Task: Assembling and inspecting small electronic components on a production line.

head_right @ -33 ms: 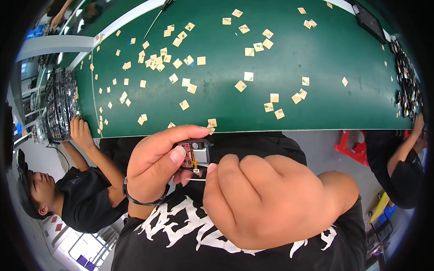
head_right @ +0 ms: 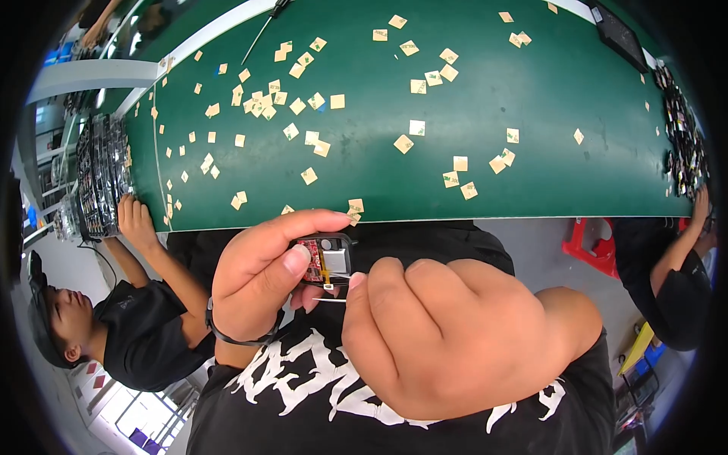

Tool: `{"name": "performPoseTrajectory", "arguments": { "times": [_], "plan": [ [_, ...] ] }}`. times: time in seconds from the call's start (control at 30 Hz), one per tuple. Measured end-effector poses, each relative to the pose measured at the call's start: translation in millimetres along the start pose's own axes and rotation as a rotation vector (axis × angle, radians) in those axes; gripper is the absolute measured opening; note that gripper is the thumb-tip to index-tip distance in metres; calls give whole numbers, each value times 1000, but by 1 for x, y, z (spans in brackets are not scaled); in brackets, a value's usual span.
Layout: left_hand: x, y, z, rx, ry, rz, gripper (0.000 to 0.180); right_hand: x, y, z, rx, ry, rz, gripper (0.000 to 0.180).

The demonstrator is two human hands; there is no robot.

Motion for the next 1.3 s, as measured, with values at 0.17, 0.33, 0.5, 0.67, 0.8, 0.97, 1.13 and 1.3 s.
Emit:
{"name": "performPoseTrajectory", "arguments": {
  "times": [0.17,0.33,0.5,0.67,0.8,0.97,1.13,1.3],
  "plan": [
    [-1,-3,-2,-7,-8,22,35,-1,3,0,10,-73,15,26],
    [-4,-3,-2,-30,12,32,35,0,2,2,53,-86,18,27],
    [-6,-3,-3,-58,3,26,35,-1,3,0,69,-110,46,27],
    [-8,-2,-3,-45,16,29,35,-3,3,-1,129,-126,71,26],
    [-9,-4,-3,-48,14,12,35,-3,3,-1,144,-143,81,27],
    [-6,-4,-2,39,24,-40,34,-5,3,-3,126,-135,116,25],
    [-6,0,-5,42,15,-18,34,-5,0,-2,68,-64,131,23],
    [-8,10,-4,-43,-86,-86,37,-5,-3,2,77,38,1,27]
  ]
}}
Point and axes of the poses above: each hand's wrist, its own x-axis towards the middle knuckle, its own z-axis out of the back of the hand, y = z × x, the point moved 5 cm from there along x, towards the middle knuckle, and after that the axes turned 1 degree about -y, right-handed, at the moved point
